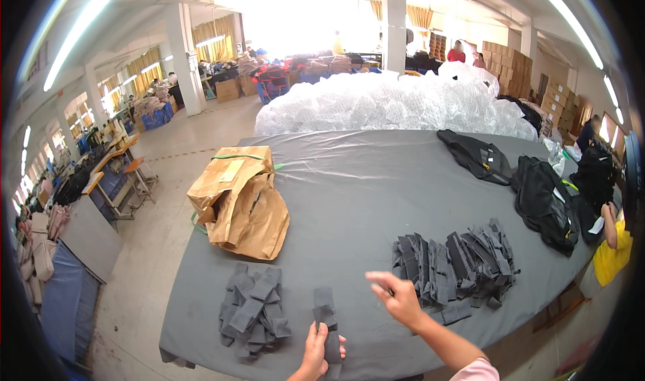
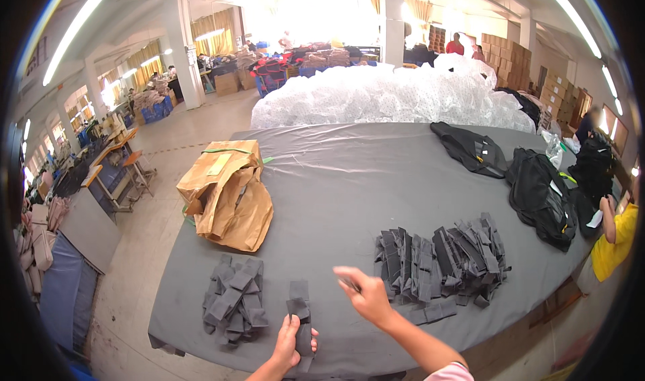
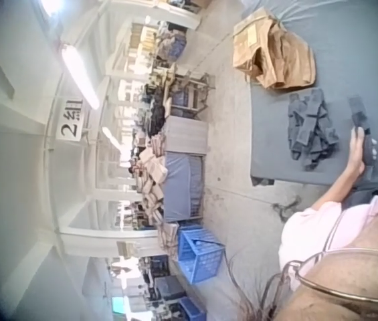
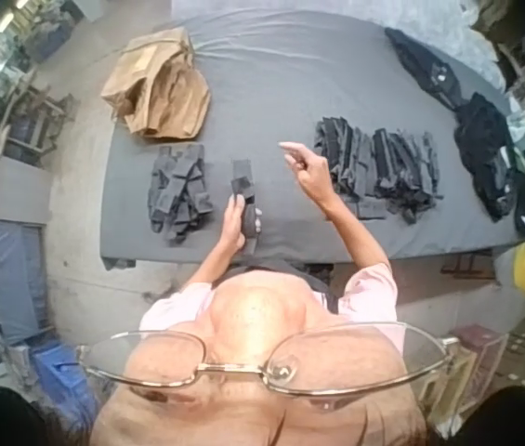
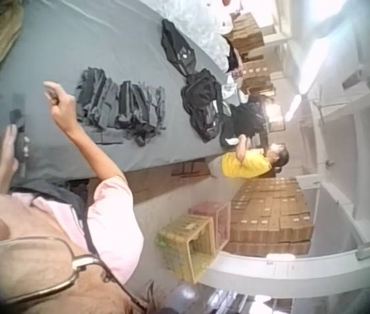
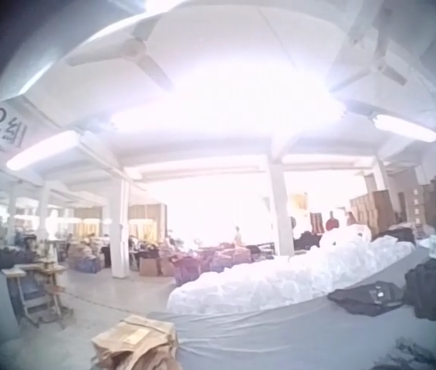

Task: Trim loose threads from fabric garment components using small snips.

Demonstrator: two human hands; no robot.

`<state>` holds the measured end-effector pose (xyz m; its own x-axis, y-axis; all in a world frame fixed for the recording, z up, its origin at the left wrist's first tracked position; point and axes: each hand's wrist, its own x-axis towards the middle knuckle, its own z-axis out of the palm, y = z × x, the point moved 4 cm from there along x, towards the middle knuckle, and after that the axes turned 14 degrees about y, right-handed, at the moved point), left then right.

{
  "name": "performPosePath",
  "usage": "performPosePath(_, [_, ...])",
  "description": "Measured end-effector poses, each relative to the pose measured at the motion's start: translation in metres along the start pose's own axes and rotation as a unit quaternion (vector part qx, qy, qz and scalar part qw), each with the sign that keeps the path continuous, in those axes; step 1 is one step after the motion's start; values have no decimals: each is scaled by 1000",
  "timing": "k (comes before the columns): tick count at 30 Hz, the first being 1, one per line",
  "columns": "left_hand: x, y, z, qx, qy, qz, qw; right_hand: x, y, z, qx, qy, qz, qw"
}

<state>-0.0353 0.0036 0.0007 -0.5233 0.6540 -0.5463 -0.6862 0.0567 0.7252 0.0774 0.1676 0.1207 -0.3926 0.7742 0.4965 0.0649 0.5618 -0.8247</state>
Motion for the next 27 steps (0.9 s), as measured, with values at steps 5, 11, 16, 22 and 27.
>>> performPosePath(5, [-17, -11, -1, 36, -15, -36, 999, 121, -95, 70, -36, -48, -205, 977])
performPosePath(11, [-16, -10, 15, 75, -46, -38, 995, 221, -178, 158, -99, -64, -217, 969])
performPosePath(16, [-14, -8, 3, 62, -27, -48, 997, 168, -148, 158, 3, -121, -222, 967])
performPosePath(22, [5, -19, -9, 59, -25, -55, 996, 62, -27, 116, 83, -257, -14, 963])
performPosePath(27, [18, -26, -13, 49, -29, -50, 997, 8, 20, 88, 103, -230, 129, 959])
